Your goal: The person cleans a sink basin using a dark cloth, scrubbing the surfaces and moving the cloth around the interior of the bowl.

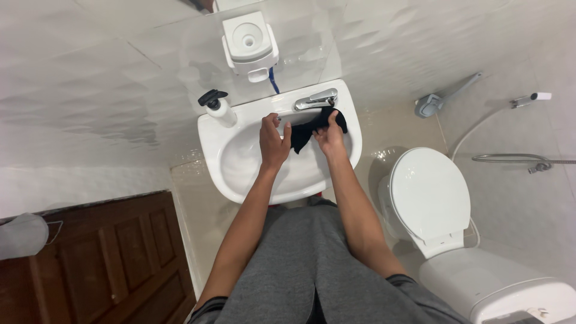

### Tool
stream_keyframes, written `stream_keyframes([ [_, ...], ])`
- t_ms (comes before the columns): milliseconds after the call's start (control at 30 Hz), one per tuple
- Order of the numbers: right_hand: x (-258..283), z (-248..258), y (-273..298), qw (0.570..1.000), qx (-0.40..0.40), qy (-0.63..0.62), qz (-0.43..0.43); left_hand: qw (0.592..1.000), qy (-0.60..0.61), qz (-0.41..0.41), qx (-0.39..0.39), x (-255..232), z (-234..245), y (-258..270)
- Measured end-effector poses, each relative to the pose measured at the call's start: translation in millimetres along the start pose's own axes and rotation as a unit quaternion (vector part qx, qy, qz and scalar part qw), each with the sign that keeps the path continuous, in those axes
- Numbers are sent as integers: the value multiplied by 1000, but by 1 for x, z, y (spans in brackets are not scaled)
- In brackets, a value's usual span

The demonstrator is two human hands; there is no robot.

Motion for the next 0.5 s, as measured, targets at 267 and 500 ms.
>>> stream_keyframes([
  [267, -29, -38, -5, 991, -27, 123, -34, 1000, 13, 8, -11, 8, -12, -7],
  [500, -117, -121, 16, 973, 193, 110, -64, 996, -6, 22, -81, 25, 56, 7],
])
Point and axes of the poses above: each hand's wrist, its own y-axis away from the middle knuckle, its own z-axis out of the back of the hand, x = y × z, the point moved 2 cm from there along -y, towards the middle knuckle, and after that the axes turned 14 degrees about y, right-handed, at the moved point
